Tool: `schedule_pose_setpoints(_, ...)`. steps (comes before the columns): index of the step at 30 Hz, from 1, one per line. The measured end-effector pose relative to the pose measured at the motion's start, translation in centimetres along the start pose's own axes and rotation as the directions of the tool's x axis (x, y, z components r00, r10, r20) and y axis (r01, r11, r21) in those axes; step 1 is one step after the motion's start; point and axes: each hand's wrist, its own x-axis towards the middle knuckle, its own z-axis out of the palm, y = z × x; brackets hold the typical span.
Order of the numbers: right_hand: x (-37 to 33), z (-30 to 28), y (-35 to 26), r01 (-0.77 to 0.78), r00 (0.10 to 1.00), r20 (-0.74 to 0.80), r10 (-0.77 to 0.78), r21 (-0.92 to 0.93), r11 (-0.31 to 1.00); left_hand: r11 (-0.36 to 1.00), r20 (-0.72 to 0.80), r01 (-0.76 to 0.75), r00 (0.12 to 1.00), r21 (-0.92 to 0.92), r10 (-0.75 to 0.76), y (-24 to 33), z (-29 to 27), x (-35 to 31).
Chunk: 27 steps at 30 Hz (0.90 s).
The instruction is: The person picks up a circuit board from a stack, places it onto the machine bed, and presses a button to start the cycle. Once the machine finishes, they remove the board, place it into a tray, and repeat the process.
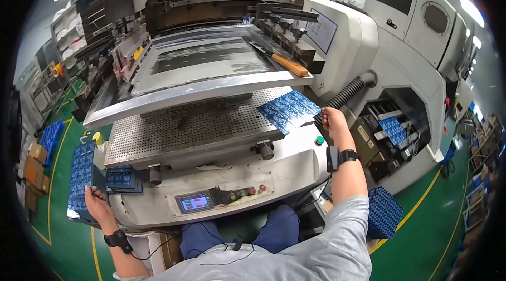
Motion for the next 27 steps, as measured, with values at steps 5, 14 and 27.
schedule_pose_setpoints(5, 0.8, -1.5, 0.4, 0.013, 0.999, -0.034, -0.013, 0.008, 1.000, 0.987, 0.161, 0.115, 0.982, -0.114, -0.096, 1.5, 6.2, -2.1)
schedule_pose_setpoints(14, -3.0, 0.6, 0.2, 0.378, 0.863, -0.236, -0.447, -0.284, 0.881, 0.952, 0.584, 0.302, 0.783, -0.056, -0.214, 2.2, 15.6, -4.9)
schedule_pose_setpoints(27, -10.9, 25.5, 2.4, 0.783, 0.471, 0.521, -0.712, -0.619, 0.065, 0.887, 0.730, 0.342, 0.513, 0.309, -0.452, -3.9, 30.9, -2.8)
